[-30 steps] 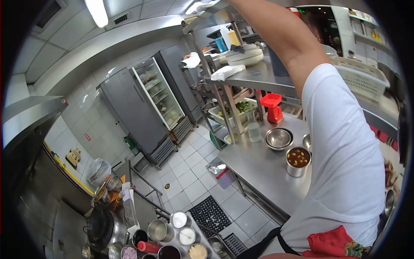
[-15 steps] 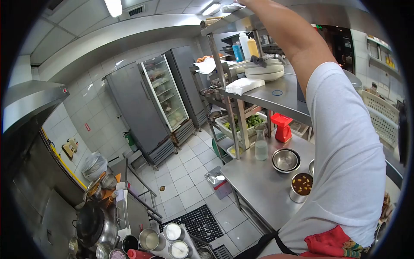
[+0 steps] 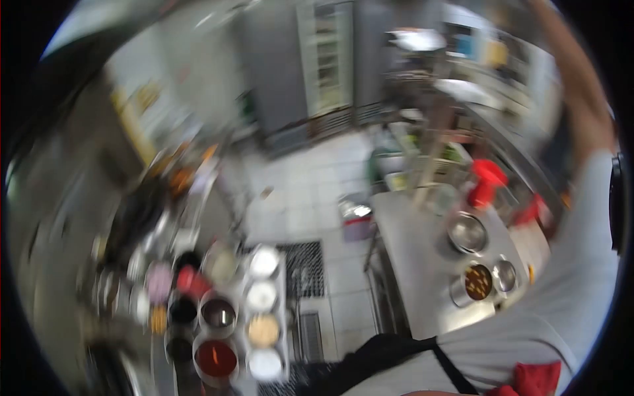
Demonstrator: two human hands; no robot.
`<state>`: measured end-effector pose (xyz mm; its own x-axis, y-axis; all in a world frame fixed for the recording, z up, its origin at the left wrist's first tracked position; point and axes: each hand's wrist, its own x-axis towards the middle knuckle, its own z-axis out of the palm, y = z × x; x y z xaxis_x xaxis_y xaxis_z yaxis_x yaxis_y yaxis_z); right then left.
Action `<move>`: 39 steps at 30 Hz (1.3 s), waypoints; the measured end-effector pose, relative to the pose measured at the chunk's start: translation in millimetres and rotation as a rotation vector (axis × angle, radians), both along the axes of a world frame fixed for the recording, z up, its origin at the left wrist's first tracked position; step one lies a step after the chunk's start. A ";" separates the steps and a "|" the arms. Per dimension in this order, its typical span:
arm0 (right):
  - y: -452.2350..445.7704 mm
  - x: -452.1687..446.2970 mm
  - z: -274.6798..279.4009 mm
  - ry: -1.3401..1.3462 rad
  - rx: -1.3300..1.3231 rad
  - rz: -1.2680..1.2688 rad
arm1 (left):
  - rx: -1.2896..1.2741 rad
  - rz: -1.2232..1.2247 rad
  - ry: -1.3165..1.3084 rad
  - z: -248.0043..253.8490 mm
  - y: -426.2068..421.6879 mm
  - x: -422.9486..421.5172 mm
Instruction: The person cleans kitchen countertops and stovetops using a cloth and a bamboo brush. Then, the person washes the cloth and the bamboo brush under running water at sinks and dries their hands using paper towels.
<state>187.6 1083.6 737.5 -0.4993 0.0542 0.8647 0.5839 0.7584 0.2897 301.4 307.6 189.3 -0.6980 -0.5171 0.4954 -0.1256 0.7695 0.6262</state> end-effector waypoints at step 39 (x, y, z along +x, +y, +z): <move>-1388.4 474.8 -501.9 -3.046 -0.812 1.533 | 0.794 1.153 0.229 -87.3 -265.8 523.2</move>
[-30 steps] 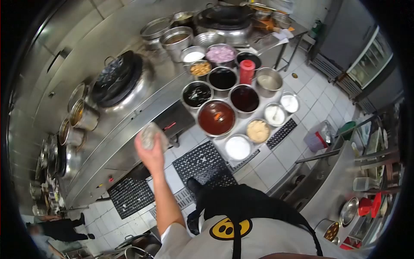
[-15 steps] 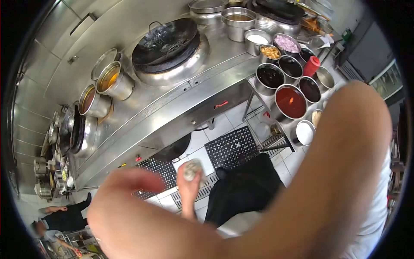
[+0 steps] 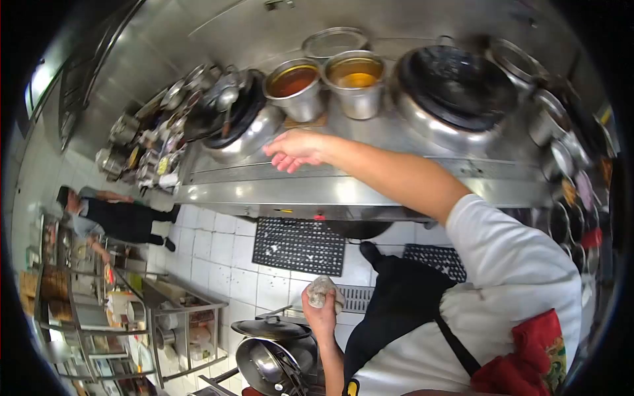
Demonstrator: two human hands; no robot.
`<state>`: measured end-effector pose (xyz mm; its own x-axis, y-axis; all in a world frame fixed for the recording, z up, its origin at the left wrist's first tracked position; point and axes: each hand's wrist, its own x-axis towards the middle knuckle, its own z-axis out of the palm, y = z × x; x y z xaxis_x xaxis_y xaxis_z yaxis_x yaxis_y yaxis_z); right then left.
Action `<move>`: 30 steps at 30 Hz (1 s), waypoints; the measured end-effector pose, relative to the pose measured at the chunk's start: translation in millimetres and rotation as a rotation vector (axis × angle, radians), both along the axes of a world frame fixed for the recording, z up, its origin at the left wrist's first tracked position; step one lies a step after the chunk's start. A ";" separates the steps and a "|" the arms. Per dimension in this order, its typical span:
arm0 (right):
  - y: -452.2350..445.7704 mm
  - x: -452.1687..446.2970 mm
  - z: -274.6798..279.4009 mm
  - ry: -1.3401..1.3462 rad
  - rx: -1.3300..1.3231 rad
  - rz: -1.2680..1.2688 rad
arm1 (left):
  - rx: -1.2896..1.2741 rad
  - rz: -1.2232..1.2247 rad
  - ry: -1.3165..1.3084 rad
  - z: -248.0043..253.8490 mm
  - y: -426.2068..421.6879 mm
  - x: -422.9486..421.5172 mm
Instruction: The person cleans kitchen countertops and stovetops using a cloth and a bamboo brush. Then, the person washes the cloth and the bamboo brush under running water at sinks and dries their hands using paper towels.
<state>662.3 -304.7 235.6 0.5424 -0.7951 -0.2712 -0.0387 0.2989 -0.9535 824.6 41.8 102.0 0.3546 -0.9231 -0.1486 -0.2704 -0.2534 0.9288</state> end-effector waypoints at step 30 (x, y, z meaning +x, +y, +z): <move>-267.0 -54.4 58.8 0.577 -0.216 -0.888 | -0.398 -0.138 -0.487 -130.0 -534.0 361.0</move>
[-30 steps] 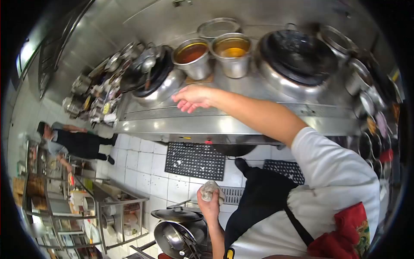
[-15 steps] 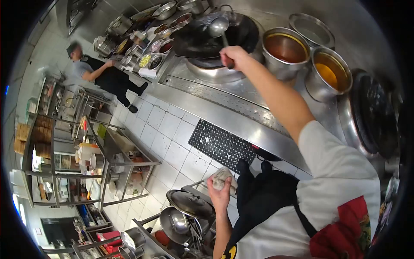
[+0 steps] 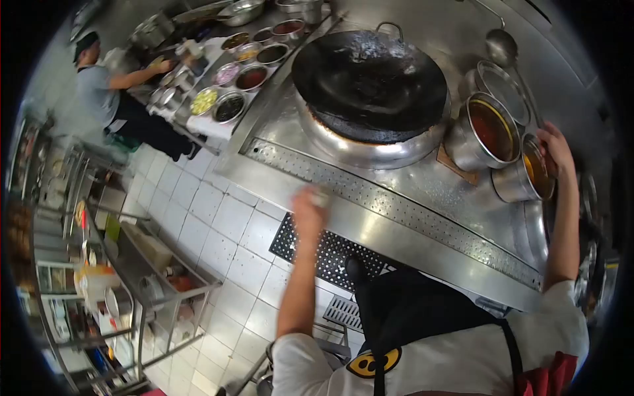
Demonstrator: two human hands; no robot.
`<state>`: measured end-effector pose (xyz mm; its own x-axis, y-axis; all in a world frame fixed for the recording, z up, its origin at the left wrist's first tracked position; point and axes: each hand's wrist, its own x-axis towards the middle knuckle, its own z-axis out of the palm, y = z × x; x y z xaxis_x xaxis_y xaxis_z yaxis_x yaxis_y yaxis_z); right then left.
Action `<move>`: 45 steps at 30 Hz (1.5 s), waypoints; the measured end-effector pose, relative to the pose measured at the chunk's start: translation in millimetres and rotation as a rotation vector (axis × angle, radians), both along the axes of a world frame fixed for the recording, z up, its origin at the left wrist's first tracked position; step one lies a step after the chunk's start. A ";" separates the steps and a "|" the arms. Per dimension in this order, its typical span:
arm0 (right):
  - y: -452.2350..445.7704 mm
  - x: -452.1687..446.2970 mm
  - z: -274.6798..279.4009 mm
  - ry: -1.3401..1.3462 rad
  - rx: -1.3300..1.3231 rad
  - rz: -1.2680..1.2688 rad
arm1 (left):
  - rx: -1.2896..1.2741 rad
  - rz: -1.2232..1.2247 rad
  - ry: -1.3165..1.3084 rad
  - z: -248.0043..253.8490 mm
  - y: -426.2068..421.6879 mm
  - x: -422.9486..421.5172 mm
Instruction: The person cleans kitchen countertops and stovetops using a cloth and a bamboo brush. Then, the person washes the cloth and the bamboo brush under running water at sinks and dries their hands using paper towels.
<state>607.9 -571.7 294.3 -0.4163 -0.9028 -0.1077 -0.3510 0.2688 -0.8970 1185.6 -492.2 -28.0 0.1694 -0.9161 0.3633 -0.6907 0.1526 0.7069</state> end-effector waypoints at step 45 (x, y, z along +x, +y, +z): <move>72.8 -403.0 20.0 -0.050 0.269 -0.002 | 0.176 -0.688 -0.171 60.3 245.8 -516.8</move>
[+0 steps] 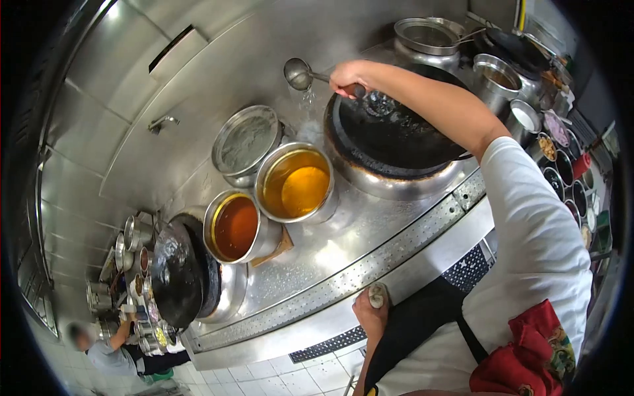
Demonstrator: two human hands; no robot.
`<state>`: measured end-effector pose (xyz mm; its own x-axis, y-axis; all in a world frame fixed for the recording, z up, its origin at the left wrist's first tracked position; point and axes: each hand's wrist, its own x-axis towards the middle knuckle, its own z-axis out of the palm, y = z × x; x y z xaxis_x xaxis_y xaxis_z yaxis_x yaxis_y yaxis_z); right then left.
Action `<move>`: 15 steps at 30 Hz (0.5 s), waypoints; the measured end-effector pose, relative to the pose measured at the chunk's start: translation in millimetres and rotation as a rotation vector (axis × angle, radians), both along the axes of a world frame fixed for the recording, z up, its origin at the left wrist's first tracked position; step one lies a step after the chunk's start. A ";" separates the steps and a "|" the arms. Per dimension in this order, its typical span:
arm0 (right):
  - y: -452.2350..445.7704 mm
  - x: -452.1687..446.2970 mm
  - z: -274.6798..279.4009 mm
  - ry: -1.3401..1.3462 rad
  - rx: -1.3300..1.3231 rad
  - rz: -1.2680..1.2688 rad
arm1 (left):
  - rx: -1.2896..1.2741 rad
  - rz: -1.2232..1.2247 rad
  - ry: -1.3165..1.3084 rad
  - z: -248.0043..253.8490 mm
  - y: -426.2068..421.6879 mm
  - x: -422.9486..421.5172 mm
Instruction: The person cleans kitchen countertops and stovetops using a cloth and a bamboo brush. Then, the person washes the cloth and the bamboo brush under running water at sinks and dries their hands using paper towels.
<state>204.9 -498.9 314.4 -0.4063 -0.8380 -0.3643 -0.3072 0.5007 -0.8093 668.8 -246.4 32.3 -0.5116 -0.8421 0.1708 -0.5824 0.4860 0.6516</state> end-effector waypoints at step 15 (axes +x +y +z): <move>205.2 -291.0 -8.1 1.308 0.451 0.161 | 0.124 0.353 0.208 9.8 29.7 -35.5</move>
